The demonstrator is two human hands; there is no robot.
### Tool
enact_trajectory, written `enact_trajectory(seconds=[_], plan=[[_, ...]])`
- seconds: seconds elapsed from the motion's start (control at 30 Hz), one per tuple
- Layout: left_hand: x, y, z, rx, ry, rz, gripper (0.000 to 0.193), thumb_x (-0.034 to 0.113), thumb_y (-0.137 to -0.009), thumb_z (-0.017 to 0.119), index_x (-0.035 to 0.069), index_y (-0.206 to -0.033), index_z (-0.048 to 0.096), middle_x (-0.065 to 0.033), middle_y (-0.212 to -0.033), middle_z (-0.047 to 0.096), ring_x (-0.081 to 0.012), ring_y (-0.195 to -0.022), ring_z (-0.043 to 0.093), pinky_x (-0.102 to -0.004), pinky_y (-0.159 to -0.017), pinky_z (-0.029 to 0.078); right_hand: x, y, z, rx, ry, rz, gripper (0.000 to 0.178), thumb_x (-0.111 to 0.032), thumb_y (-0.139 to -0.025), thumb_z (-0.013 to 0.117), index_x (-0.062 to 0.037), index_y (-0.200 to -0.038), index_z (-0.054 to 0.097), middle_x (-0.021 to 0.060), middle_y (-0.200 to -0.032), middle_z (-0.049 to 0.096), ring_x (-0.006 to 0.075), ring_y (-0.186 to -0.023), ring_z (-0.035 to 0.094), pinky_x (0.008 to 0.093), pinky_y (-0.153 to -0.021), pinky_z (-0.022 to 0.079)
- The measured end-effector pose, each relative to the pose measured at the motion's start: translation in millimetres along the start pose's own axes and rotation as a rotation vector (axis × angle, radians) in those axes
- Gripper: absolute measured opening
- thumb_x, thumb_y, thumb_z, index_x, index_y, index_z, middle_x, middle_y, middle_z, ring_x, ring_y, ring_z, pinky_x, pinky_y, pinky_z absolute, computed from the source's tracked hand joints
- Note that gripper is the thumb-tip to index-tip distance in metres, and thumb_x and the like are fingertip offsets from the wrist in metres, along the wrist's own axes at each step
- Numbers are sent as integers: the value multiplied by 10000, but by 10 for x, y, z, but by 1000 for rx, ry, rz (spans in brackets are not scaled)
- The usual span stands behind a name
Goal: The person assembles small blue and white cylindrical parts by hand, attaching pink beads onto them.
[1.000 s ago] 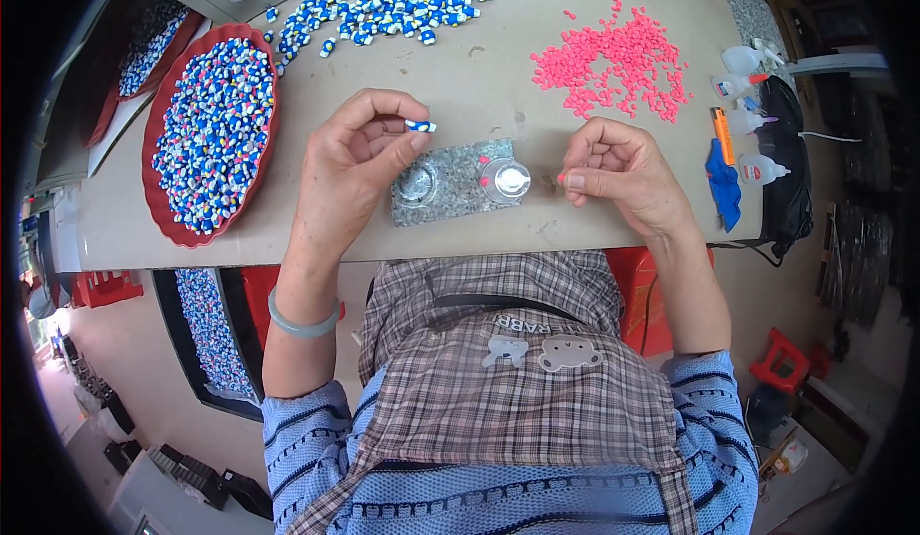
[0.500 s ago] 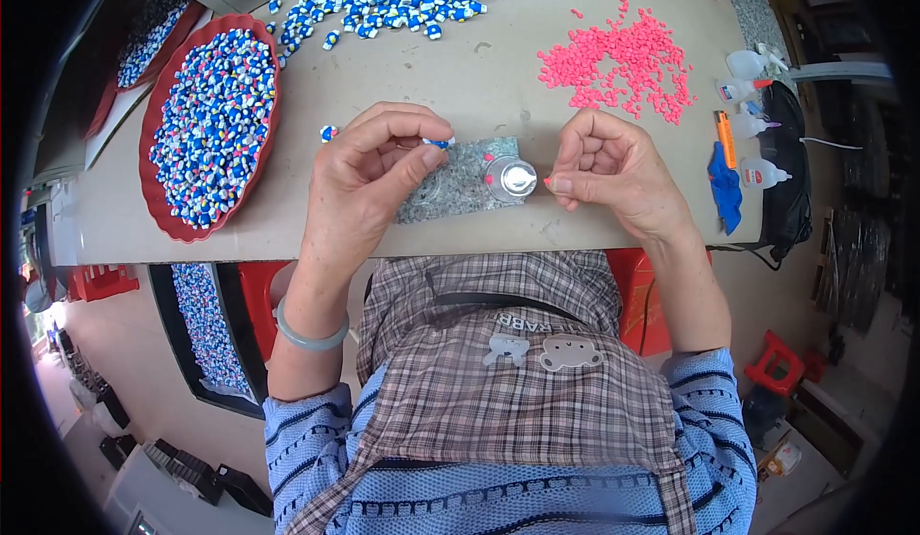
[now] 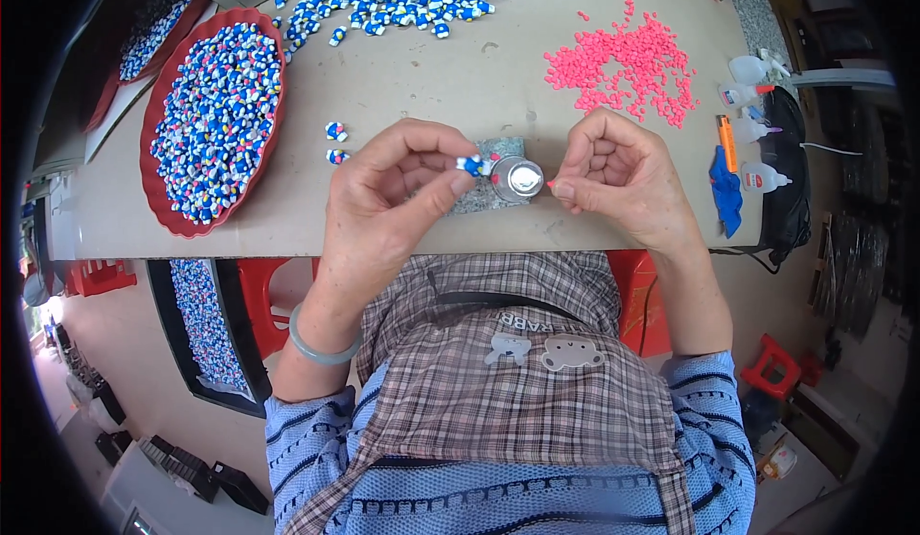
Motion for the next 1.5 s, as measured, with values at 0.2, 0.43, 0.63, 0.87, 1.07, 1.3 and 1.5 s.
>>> enact_trajectory(seconds=[0.2,0.43,0.63,0.87,1.07,1.3,1.5], plan=[[13,26,175,-38,-4,200,186,-99,-839,661,-38,-1014,654,-110,-1067,601,-159,-996,628,-275,-861,540,-81,79,128,18,-161,-95,249,29,-805,761,-24,-941,559,27,-838,615,82,-750,627,203,-640,540],[69,50,278,-1,-347,422,181,-85,-787,695,-1,-946,680,-116,-1001,648,-172,-883,654,-277,-742,556,-95,107,224,62,-179,-141,234,44,-821,737,-15,-950,552,35,-842,617,78,-753,624,204,-646,539],[106,55,314,6,-473,512,188,-78,-746,720,11,-907,680,-109,-942,664,-204,-829,664,-293,-684,546,-72,113,240,80,-124,-107,222,27,-822,742,-26,-938,561,23,-841,619,56,-751,614,196,-652,533],[171,86,410,-7,-667,661,188,-88,-732,721,0,-892,676,-117,-919,657,-228,-802,667,-308,-658,543,-91,164,247,197,124,-168,186,-20,-827,742,-26,-908,575,7,-781,633,47,-700,612,199,-628,515],[122,112,359,-23,-632,649,199,-94,-727,727,-3,-898,683,-119,-920,659,-232,-806,670,-316,-675,549,-122,169,254,221,313,-141,226,-81,-810,772,-27,-886,567,15,-670,621,76,-619,616,225,-554,492],[165,95,-3,103,-623,520,175,-98,-764,702,-6,-911,676,-124,-946,663,-174,-790,639,-279,-695,520,50,194,-63,179,311,-90,160,-45,-830,749,-39,-884,598,-21,-757,615,31,-696,568,204,-608,464],[177,181,-570,297,-943,408,147,-105,-811,659,-7,-919,654,-98,-955,658,-134,-737,602,-259,-673,493,182,164,-544,562,913,-201,124,-62,-814,724,-35,-904,643,59,-830,652,169,-726,667,299,-646,533]])
Point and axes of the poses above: each hand's wrist, its own y-axis away from the middle knuckle, its own z-axis out of the palm, x = y × z, the point moved 4 cm from there along -y, towards the middle knuckle
